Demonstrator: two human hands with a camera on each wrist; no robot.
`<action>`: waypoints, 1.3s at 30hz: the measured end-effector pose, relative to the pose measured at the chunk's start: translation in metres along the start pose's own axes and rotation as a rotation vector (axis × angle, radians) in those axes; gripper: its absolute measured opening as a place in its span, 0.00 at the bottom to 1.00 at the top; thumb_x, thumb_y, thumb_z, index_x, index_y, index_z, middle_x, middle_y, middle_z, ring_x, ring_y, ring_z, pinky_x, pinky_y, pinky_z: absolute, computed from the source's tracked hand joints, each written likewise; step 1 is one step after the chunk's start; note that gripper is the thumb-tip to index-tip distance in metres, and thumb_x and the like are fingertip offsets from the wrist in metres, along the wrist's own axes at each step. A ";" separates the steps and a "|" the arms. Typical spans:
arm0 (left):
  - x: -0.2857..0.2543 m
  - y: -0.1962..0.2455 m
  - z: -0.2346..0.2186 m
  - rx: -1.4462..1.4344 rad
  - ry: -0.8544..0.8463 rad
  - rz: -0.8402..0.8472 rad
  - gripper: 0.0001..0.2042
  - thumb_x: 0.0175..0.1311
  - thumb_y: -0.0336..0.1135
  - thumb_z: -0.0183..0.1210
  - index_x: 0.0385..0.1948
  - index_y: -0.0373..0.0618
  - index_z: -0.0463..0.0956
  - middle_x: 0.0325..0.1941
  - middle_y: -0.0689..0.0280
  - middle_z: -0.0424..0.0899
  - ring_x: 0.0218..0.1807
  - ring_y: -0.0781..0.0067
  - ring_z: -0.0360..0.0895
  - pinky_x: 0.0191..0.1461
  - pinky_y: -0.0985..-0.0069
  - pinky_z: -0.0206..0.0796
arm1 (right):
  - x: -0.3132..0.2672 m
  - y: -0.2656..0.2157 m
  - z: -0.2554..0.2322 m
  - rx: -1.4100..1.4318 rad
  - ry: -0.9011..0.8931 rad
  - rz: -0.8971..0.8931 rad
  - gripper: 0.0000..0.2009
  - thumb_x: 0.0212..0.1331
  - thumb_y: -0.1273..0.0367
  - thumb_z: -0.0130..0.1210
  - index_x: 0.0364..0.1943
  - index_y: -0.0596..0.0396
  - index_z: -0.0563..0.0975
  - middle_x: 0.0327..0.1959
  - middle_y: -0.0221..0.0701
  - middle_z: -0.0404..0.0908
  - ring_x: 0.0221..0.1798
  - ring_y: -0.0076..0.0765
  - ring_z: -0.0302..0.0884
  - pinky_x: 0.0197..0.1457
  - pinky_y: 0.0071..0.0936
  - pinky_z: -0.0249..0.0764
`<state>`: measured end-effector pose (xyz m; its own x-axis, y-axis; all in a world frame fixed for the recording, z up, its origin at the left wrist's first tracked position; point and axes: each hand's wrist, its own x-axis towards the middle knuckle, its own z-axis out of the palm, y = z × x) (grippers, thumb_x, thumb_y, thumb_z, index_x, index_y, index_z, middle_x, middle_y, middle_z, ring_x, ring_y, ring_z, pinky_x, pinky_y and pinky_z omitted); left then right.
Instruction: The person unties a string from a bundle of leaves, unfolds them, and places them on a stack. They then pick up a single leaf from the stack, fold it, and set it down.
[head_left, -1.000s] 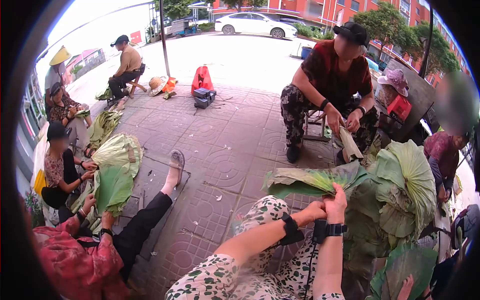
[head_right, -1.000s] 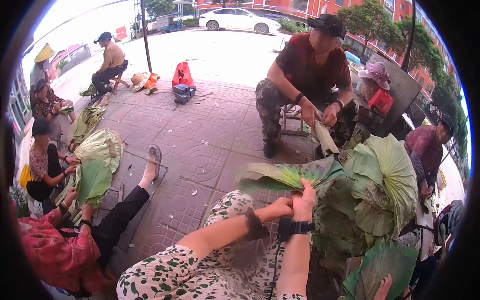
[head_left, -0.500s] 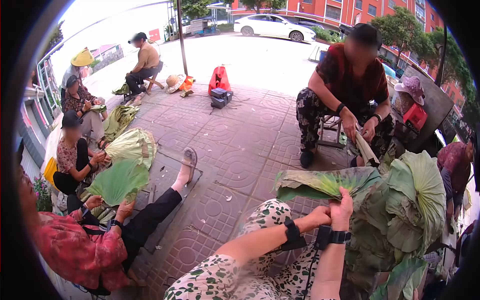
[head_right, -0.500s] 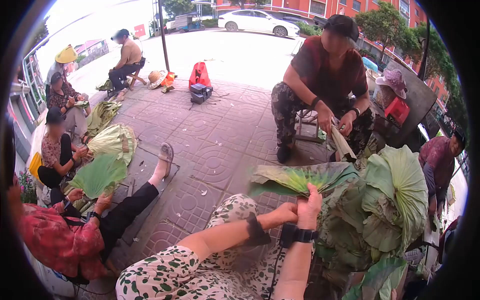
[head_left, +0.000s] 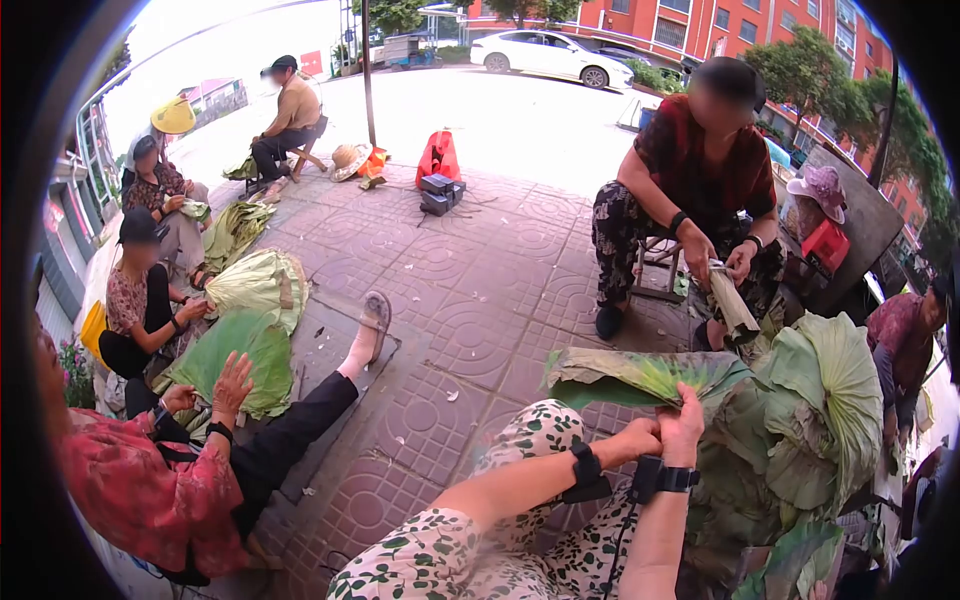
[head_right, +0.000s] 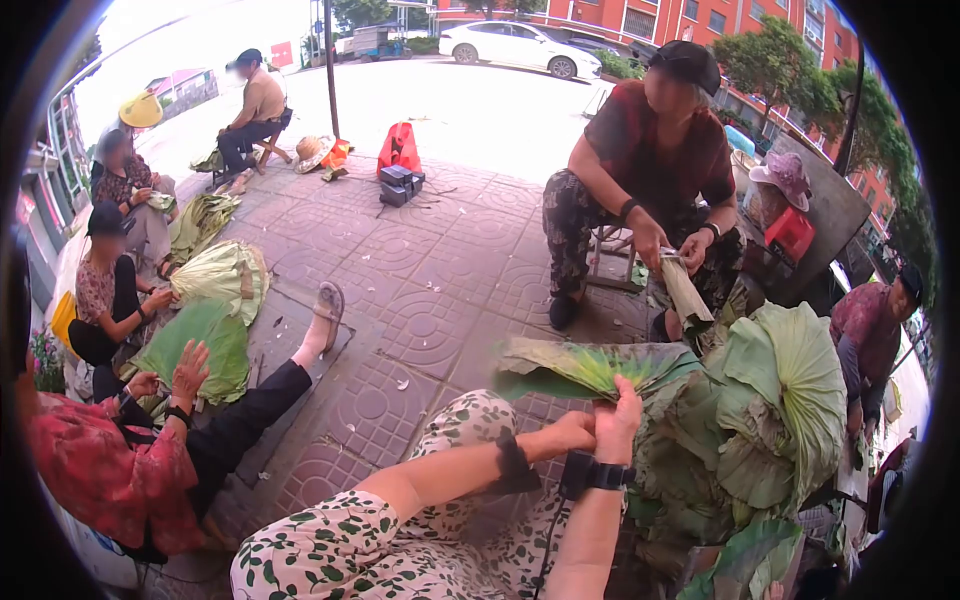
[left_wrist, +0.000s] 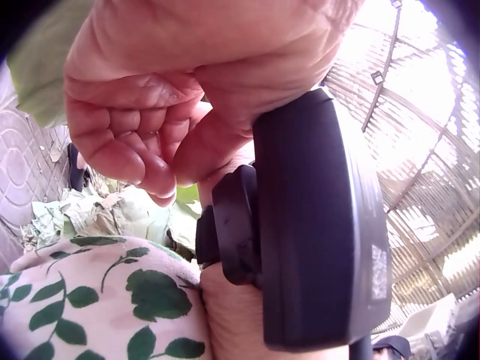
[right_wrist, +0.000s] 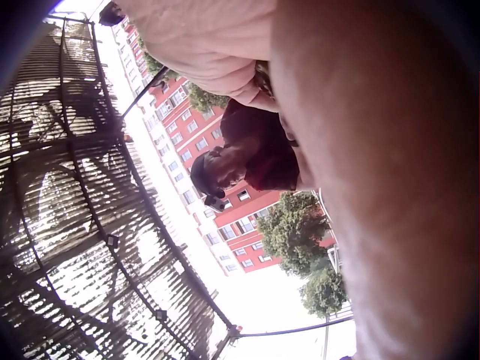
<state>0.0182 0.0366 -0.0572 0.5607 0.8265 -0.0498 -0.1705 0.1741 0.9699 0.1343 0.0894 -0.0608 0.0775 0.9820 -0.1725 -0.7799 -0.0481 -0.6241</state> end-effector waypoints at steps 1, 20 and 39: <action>0.001 -0.001 0.000 0.002 0.003 -0.006 0.12 0.43 0.23 0.53 0.33 0.32 0.76 0.32 0.64 0.80 0.36 0.77 0.74 0.41 0.79 0.64 | -0.002 0.000 0.002 -0.010 0.026 -0.017 0.07 0.51 0.73 0.52 0.35 0.59 0.71 0.37 0.35 0.73 0.42 0.37 0.70 0.48 0.36 0.68; 0.001 -0.002 0.001 0.029 0.066 0.041 0.11 0.41 0.25 0.53 0.28 0.29 0.75 0.28 0.61 0.79 0.31 0.74 0.73 0.34 0.77 0.64 | -0.004 0.001 0.006 -0.015 0.020 -0.028 0.08 0.50 0.73 0.53 0.34 0.59 0.71 0.36 0.35 0.72 0.42 0.37 0.69 0.46 0.37 0.68; 0.005 -0.011 -0.001 0.051 0.050 0.040 0.11 0.40 0.24 0.56 0.30 0.31 0.75 0.29 0.63 0.79 0.32 0.77 0.74 0.36 0.79 0.65 | 0.002 0.001 -0.002 -0.029 0.023 0.036 0.09 0.50 0.74 0.53 0.36 0.59 0.72 0.39 0.35 0.74 0.44 0.37 0.70 0.51 0.37 0.67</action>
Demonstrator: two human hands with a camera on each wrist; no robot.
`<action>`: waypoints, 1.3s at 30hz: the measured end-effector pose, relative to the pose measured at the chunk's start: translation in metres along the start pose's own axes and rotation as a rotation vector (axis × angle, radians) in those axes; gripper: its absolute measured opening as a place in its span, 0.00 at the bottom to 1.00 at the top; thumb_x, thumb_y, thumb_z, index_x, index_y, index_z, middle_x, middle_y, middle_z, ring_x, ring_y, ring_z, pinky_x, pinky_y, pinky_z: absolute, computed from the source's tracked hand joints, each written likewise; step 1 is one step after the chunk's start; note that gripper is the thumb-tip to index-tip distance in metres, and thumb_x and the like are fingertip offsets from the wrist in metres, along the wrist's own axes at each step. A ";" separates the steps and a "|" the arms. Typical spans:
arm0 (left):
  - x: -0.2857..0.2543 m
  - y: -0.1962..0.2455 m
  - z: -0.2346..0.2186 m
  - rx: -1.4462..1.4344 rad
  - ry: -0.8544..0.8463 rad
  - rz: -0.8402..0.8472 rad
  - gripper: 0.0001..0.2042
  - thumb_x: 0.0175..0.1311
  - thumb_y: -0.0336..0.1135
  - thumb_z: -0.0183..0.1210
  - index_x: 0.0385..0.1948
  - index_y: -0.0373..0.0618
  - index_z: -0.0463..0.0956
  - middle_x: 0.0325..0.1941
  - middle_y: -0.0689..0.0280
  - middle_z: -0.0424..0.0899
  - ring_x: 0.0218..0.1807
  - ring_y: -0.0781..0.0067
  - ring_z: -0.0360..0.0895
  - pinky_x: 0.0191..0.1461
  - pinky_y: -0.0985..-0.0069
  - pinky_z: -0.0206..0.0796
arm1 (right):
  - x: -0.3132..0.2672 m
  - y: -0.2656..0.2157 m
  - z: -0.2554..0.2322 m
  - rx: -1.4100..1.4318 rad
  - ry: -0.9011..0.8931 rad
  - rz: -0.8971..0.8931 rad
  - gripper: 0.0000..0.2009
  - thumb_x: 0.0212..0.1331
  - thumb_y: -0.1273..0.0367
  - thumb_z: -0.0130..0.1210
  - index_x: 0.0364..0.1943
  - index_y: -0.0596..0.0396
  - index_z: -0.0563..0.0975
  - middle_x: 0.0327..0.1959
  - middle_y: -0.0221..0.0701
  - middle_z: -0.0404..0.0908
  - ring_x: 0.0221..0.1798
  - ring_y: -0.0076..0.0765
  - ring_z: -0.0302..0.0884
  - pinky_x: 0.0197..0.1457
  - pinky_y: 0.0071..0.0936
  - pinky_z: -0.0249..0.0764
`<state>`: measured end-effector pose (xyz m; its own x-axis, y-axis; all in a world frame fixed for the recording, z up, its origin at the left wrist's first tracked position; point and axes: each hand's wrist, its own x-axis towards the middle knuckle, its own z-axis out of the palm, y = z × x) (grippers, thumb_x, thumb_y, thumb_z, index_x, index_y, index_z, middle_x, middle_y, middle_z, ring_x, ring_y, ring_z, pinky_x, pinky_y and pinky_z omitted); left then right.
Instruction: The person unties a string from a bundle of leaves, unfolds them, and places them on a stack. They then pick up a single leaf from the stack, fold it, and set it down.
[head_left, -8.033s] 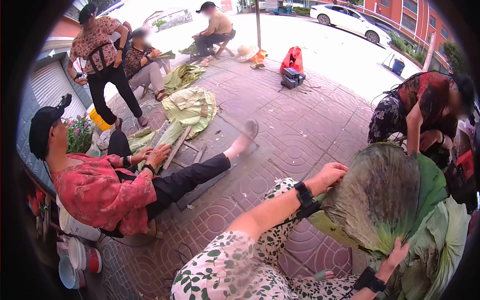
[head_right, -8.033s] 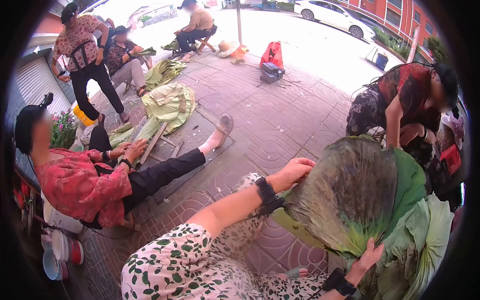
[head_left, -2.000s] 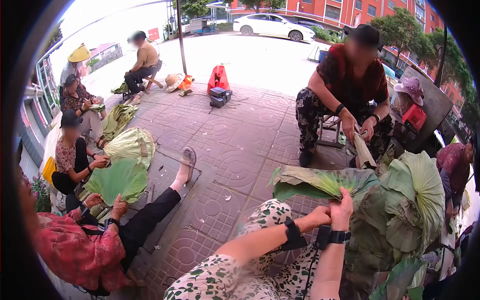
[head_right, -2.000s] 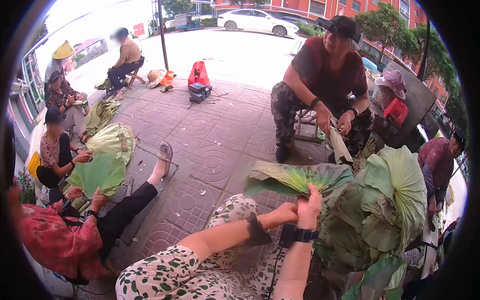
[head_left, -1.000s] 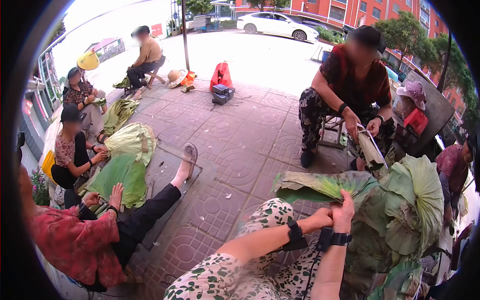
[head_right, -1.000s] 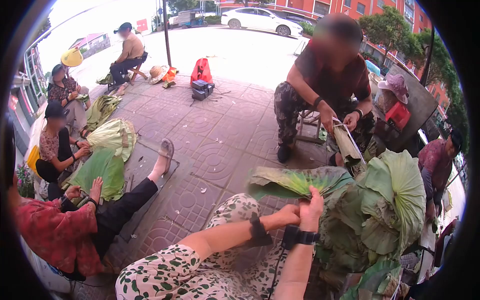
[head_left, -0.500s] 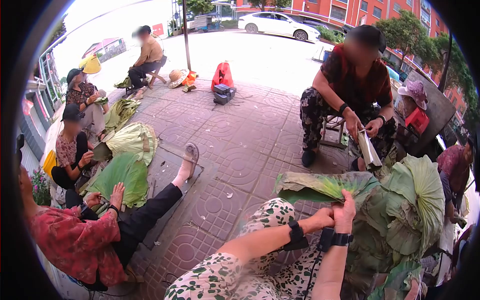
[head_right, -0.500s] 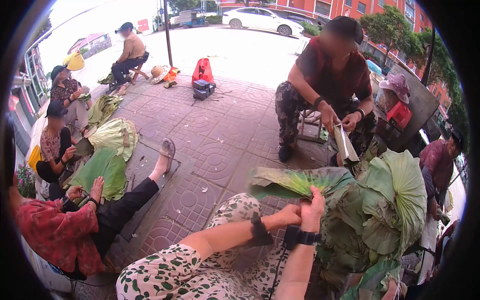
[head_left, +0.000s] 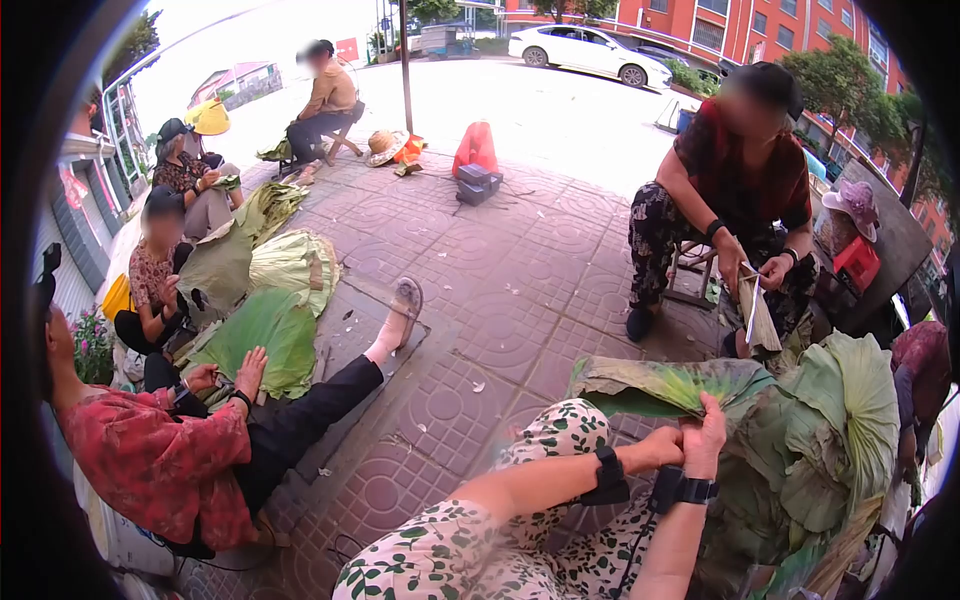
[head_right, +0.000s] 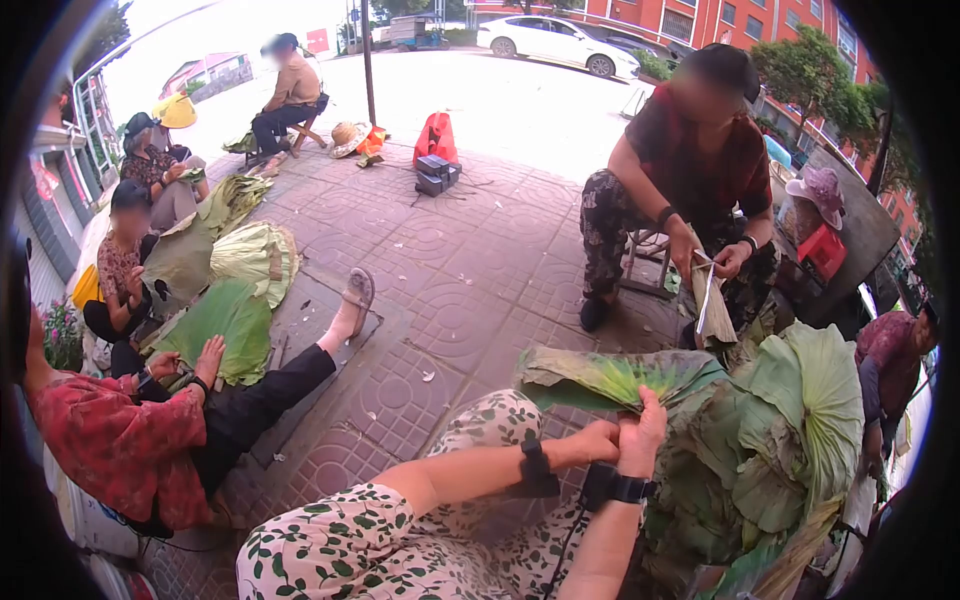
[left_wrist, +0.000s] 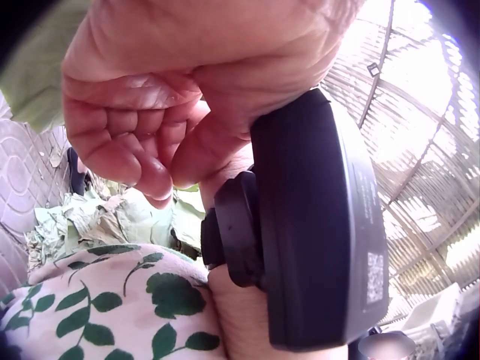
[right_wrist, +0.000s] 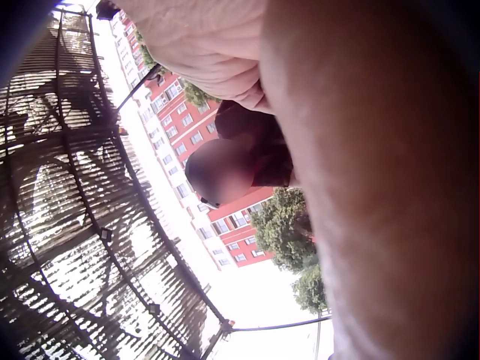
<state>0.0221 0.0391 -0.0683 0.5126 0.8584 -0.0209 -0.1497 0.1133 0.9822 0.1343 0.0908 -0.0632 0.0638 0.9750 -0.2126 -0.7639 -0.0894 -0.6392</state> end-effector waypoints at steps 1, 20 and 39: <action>0.000 -0.001 0.001 0.002 0.006 0.014 0.11 0.40 0.23 0.55 0.30 0.31 0.75 0.29 0.63 0.79 0.32 0.77 0.73 0.35 0.79 0.65 | -0.001 0.000 0.002 -0.015 0.006 -0.007 0.09 0.50 0.73 0.54 0.36 0.59 0.72 0.39 0.35 0.74 0.44 0.37 0.70 0.51 0.36 0.67; -0.007 0.016 0.005 -0.049 0.260 0.029 0.07 0.36 0.24 0.56 0.20 0.39 0.68 0.20 0.70 0.71 0.24 0.80 0.66 0.25 0.80 0.59 | 0.011 -0.007 0.000 0.113 0.006 0.015 0.09 0.52 0.72 0.53 0.37 0.59 0.71 0.39 0.35 0.75 0.44 0.39 0.71 0.48 0.36 0.68; -0.032 0.030 -0.040 0.105 0.405 0.067 0.10 0.35 0.20 0.51 0.11 0.46 0.60 0.12 0.76 0.60 0.18 0.86 0.56 0.18 0.82 0.47 | 0.026 0.035 0.006 -0.070 -0.112 0.138 0.08 0.53 0.72 0.50 0.35 0.61 0.72 0.37 0.37 0.76 0.40 0.40 0.73 0.48 0.38 0.69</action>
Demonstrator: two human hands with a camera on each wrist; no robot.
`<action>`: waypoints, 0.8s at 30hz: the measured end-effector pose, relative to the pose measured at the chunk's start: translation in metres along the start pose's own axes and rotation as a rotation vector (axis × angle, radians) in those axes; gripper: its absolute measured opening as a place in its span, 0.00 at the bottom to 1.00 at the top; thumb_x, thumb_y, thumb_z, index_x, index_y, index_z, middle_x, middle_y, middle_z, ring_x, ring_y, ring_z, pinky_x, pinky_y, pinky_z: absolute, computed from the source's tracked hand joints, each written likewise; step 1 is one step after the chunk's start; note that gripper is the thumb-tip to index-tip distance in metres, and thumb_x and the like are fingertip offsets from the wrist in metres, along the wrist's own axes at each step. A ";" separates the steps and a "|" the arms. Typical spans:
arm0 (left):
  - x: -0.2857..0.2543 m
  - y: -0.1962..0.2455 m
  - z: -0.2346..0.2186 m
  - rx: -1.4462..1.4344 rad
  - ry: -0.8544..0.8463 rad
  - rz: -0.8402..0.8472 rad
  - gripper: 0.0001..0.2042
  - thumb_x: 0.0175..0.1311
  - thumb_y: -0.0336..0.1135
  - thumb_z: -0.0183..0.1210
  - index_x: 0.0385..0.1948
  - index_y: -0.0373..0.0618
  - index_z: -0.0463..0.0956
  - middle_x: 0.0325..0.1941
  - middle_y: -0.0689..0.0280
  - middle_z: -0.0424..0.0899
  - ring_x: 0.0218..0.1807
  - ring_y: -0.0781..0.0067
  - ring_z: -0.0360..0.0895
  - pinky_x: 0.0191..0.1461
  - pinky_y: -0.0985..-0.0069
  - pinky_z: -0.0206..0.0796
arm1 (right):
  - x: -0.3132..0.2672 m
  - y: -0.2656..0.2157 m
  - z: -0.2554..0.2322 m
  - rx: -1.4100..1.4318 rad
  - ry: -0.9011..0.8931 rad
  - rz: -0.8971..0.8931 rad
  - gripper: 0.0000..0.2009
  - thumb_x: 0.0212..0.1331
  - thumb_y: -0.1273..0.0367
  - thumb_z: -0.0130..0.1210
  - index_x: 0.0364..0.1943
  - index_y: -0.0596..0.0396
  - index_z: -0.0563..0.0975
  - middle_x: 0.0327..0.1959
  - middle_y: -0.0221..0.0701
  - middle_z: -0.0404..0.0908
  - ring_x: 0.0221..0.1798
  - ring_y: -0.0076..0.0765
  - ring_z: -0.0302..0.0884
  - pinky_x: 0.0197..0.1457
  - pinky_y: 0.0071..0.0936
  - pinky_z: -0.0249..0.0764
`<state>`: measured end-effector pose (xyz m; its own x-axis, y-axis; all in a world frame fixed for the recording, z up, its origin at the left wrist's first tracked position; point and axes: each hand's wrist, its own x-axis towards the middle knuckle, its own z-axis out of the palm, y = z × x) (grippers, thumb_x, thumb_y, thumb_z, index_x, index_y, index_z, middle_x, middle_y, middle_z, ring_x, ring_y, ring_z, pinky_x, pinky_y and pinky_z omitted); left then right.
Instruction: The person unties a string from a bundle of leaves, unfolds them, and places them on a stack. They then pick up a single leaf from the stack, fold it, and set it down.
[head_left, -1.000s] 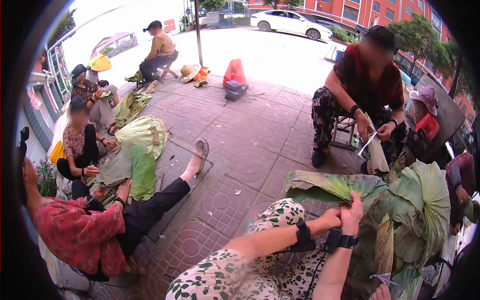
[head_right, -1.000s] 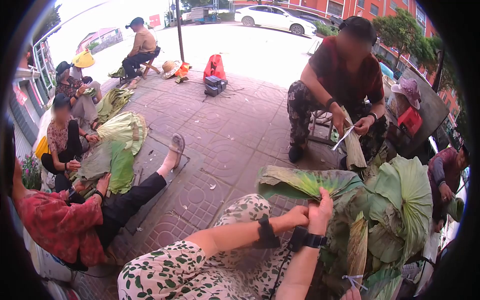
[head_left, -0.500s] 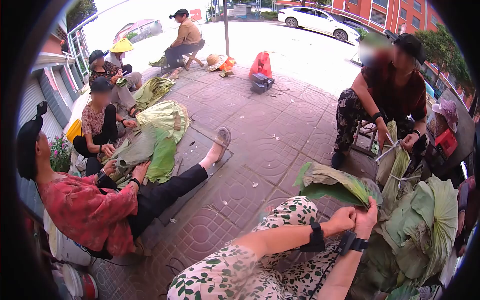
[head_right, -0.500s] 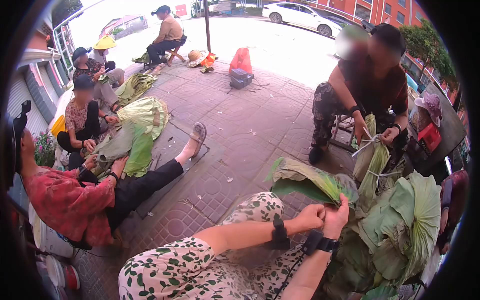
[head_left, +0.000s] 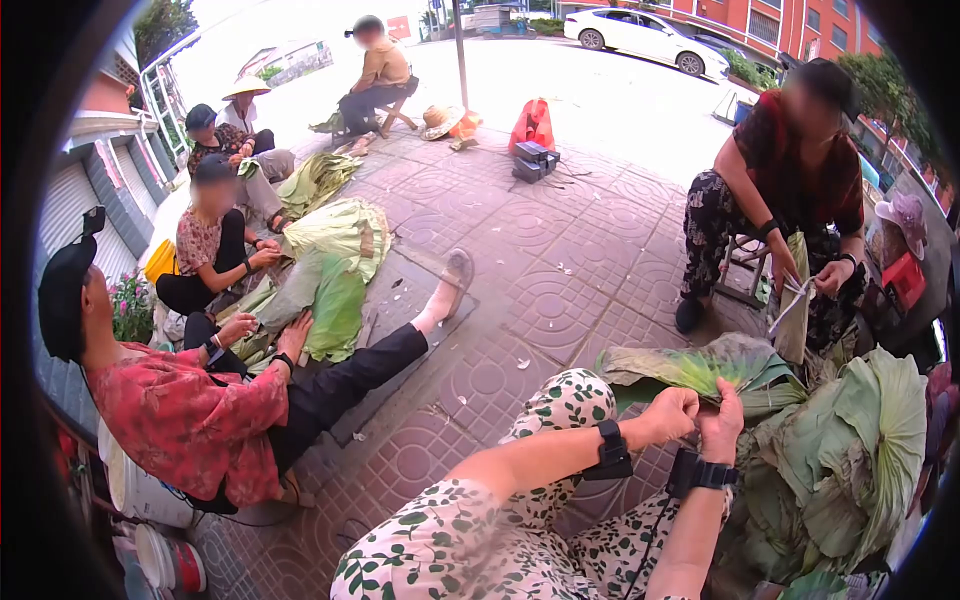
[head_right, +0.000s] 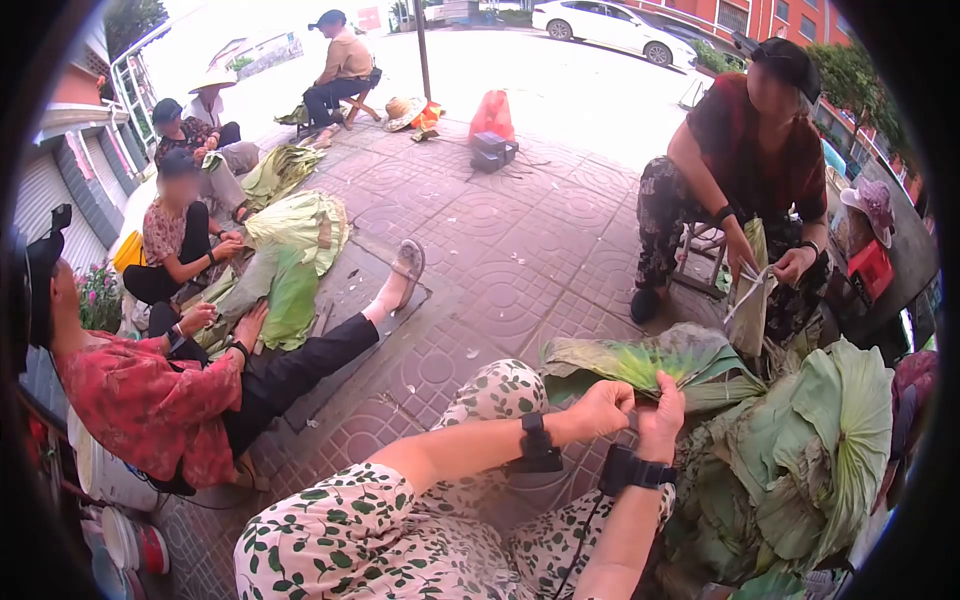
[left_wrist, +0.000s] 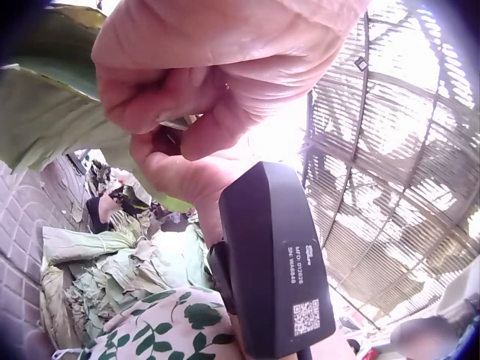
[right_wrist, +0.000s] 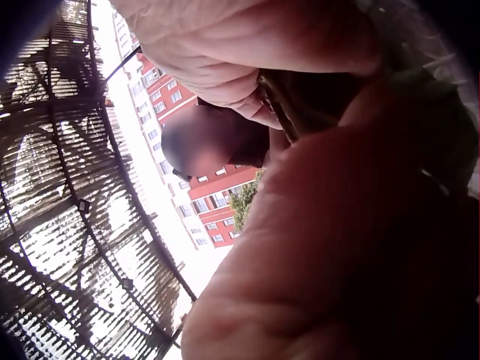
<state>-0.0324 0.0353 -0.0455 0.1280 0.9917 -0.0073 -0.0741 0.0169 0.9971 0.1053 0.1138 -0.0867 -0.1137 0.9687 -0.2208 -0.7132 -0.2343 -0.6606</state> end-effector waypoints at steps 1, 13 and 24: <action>-0.001 0.001 -0.001 0.004 0.001 0.001 0.10 0.35 0.20 0.51 0.11 0.46 0.60 0.12 0.76 0.60 0.18 0.86 0.56 0.18 0.82 0.47 | 0.003 0.002 -0.001 0.003 -0.003 0.000 0.08 0.53 0.72 0.50 0.35 0.61 0.72 0.37 0.37 0.76 0.40 0.40 0.73 0.48 0.38 0.69; -0.008 0.009 0.025 -0.111 -0.060 0.092 0.10 0.34 0.19 0.51 0.11 0.47 0.59 0.13 0.77 0.60 0.18 0.87 0.55 0.19 0.82 0.45 | -0.037 -0.011 0.048 -0.187 0.096 -0.117 0.03 0.50 0.74 0.53 0.26 0.57 0.71 0.27 0.31 0.74 0.29 0.31 0.73 0.34 0.28 0.71; -0.002 0.001 0.041 -0.188 -0.162 0.092 0.12 0.34 0.18 0.50 0.10 0.48 0.58 0.13 0.77 0.60 0.19 0.86 0.54 0.19 0.82 0.43 | -0.059 -0.024 0.053 -0.396 0.229 -0.181 0.09 0.50 0.66 0.57 0.26 0.55 0.70 0.26 0.25 0.69 0.27 0.21 0.66 0.32 0.21 0.66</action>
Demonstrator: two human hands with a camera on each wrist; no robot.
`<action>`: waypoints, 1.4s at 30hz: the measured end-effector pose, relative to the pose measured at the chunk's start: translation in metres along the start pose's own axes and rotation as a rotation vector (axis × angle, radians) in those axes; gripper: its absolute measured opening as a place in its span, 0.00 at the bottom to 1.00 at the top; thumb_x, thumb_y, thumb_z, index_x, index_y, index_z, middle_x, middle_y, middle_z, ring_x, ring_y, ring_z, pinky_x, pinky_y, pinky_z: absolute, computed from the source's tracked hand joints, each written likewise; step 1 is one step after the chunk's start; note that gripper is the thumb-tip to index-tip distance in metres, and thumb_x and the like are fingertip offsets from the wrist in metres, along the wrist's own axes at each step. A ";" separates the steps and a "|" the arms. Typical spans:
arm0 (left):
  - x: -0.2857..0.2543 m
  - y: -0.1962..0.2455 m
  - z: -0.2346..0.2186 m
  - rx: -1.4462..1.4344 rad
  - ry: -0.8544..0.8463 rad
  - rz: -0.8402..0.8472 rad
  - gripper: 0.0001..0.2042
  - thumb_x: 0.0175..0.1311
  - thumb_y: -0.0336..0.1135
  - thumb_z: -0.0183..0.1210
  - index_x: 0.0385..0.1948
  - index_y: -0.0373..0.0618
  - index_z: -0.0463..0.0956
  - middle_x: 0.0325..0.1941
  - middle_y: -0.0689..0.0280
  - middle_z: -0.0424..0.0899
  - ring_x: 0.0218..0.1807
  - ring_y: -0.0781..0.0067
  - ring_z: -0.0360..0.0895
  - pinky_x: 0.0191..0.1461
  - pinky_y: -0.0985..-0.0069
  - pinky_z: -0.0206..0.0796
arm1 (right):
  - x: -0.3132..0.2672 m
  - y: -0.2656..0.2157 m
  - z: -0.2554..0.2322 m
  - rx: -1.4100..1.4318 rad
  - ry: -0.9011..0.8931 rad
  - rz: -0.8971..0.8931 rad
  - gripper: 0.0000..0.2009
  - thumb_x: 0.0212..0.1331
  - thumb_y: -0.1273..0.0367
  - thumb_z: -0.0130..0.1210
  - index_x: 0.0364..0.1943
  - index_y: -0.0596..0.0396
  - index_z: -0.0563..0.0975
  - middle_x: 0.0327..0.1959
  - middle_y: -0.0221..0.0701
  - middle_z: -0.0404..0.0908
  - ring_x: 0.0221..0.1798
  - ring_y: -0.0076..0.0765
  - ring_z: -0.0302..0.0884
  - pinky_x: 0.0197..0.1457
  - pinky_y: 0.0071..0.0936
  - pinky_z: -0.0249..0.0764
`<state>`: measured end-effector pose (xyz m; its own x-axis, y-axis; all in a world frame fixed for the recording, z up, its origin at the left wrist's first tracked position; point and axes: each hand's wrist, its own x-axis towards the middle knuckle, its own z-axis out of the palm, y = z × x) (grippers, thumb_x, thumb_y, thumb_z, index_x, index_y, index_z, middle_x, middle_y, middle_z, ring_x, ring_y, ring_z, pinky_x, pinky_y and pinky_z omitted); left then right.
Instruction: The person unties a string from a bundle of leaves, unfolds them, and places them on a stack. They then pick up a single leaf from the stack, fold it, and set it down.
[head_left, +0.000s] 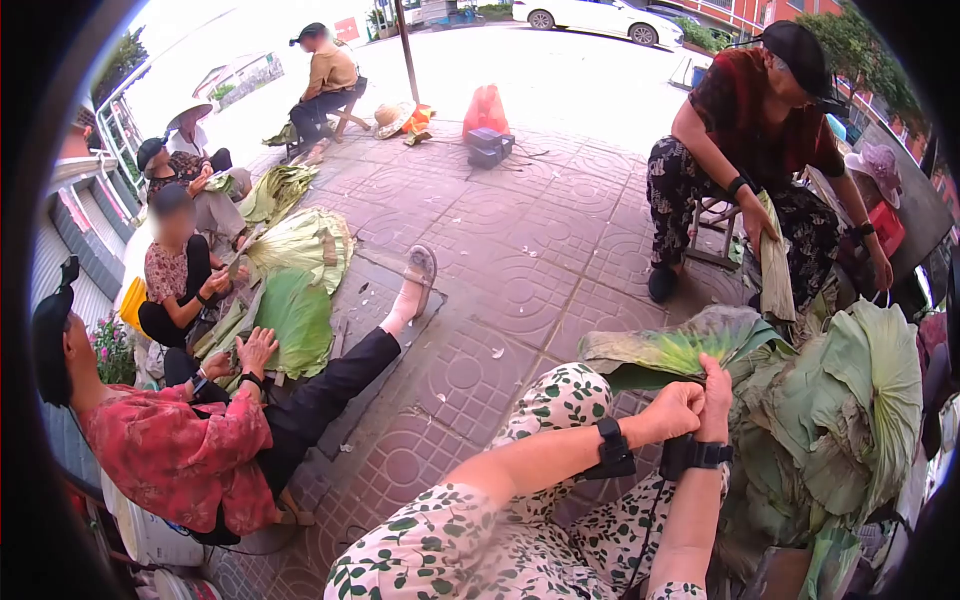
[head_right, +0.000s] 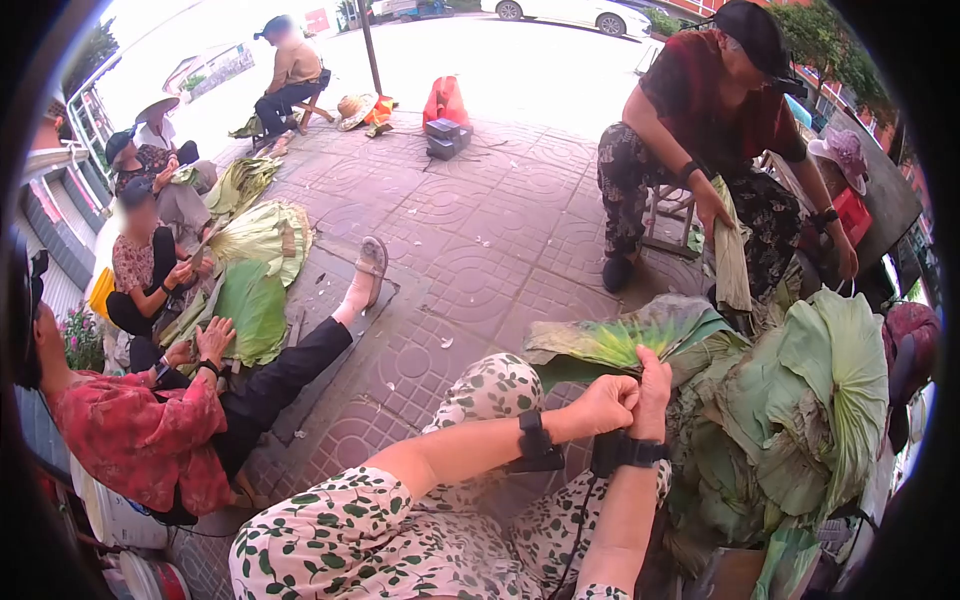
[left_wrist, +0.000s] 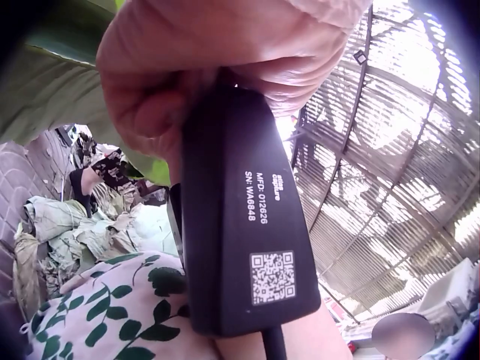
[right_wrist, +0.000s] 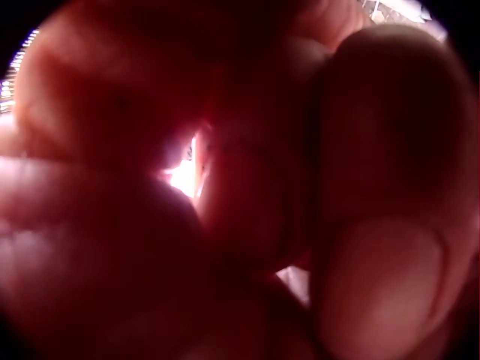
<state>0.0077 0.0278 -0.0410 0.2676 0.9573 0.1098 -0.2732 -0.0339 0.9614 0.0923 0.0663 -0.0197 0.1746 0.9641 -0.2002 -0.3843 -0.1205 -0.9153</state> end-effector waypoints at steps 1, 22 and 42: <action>0.000 0.000 0.001 -0.034 0.000 -0.004 0.11 0.34 0.19 0.50 0.10 0.47 0.57 0.13 0.77 0.59 0.19 0.86 0.54 0.19 0.81 0.42 | -0.001 -0.001 0.000 -0.007 0.008 0.009 0.09 0.50 0.66 0.57 0.25 0.55 0.69 0.25 0.26 0.68 0.27 0.21 0.65 0.32 0.21 0.65; 0.001 0.005 0.000 0.052 -0.032 -0.007 0.12 0.37 0.20 0.52 0.11 0.48 0.57 0.14 0.77 0.59 0.19 0.87 0.54 0.19 0.82 0.44 | 0.009 0.002 -0.004 0.002 -0.009 0.015 0.09 0.49 0.68 0.56 0.28 0.58 0.69 0.27 0.30 0.71 0.28 0.26 0.69 0.32 0.23 0.67; -0.011 0.010 -0.006 0.250 0.264 0.002 0.08 0.32 0.21 0.52 0.10 0.43 0.60 0.11 0.65 0.64 0.18 0.72 0.63 0.22 0.71 0.53 | 0.028 0.024 0.004 -0.063 -0.257 0.084 0.09 0.51 0.67 0.54 0.30 0.58 0.69 0.29 0.29 0.71 0.28 0.27 0.69 0.33 0.25 0.67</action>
<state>-0.0033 0.0190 -0.0341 0.0107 0.9972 0.0745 -0.0304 -0.0742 0.9968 0.0847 0.0918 -0.0457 -0.0942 0.9775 -0.1889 -0.3295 -0.2097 -0.9206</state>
